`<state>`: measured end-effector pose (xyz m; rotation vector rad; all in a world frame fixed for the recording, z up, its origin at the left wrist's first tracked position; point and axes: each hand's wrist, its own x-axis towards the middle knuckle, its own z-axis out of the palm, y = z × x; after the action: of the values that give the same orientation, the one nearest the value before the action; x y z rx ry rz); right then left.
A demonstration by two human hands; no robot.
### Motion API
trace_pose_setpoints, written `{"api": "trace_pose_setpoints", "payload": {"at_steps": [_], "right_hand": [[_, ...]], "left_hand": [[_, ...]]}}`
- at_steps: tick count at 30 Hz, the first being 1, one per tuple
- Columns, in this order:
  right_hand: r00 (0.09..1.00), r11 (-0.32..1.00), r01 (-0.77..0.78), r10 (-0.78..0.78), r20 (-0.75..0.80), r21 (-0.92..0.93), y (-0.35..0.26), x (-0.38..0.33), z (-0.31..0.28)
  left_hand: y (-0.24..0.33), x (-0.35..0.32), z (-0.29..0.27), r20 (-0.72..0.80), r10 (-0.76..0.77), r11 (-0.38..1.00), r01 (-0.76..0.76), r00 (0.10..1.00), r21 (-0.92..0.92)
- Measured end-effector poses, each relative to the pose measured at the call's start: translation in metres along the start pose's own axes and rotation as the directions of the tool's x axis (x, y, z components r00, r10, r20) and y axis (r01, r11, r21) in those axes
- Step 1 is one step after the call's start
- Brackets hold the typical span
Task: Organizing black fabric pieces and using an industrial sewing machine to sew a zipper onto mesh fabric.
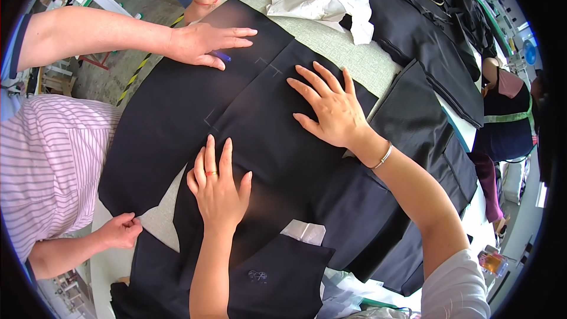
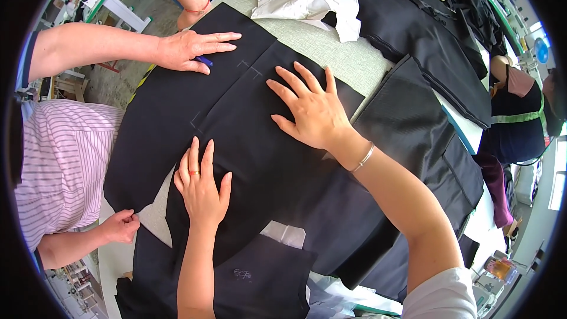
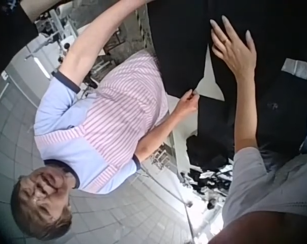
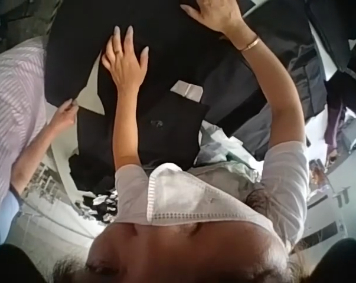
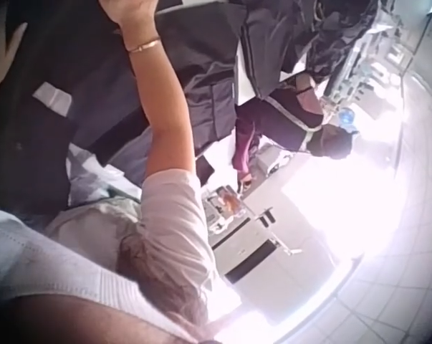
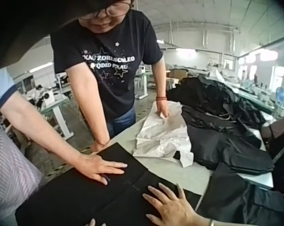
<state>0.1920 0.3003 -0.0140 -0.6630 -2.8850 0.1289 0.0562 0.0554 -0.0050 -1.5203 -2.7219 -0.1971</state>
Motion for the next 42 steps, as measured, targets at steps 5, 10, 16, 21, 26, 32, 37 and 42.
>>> {"api": "trace_pose_setpoints", "payload": {"at_steps": [5, 10, 16, 21, 26, 32, 37, 42], "right_hand": [[1.000, 1.000, 0.000, 0.000, -0.003, 0.003, 0.0009, -0.0002, 0.0001], [1.000, 1.000, 0.003, -0.002, -0.019, 0.017, 0.0003, -0.0011, 0.0016], [1.000, 1.000, 0.006, -0.006, -0.030, 0.023, 0.0001, -0.0011, 0.0016], [0.999, 0.999, 0.010, -0.009, -0.040, 0.032, 0.0009, -0.0007, 0.0012], [1.000, 1.000, 0.012, -0.011, -0.026, 0.019, 0.0017, -0.0001, 0.0006], [1.000, 1.000, 0.008, -0.007, -0.029, 0.024, -0.0005, -0.0006, -0.0021], [1.000, 1.000, 0.010, -0.011, 0.013, 0.027, -0.0020, -0.0020, -0.0032], [0.999, 1.000, 0.003, -0.004, 0.051, 0.024, 0.0002, -0.0003, -0.0019]], "left_hand": [[0.0029, 0.0006, -0.0029, 0.005, 0.003, 1.000, -0.003, 1.000, -0.020], [0.0030, -0.0007, -0.0028, 0.001, 0.004, 1.000, -0.004, 1.000, -0.018], [0.0027, -0.0006, -0.0028, 0.011, -0.002, 1.000, 0.002, 1.000, -0.020], [0.0026, 0.0004, -0.0034, 0.009, 0.001, 1.000, -0.001, 1.000, -0.016], [0.0031, 0.0009, -0.0023, 0.007, 0.001, 1.000, -0.001, 1.000, -0.019], [0.0047, 0.0000, -0.0080, -0.005, -0.006, 0.999, 0.005, 1.000, -0.040], [0.0007, -0.0037, -0.0054, -0.014, -0.003, 0.998, 0.002, 1.000, -0.064], [-0.0010, -0.0044, -0.0034, -0.033, 0.005, 0.997, -0.008, 0.999, -0.077]]}}
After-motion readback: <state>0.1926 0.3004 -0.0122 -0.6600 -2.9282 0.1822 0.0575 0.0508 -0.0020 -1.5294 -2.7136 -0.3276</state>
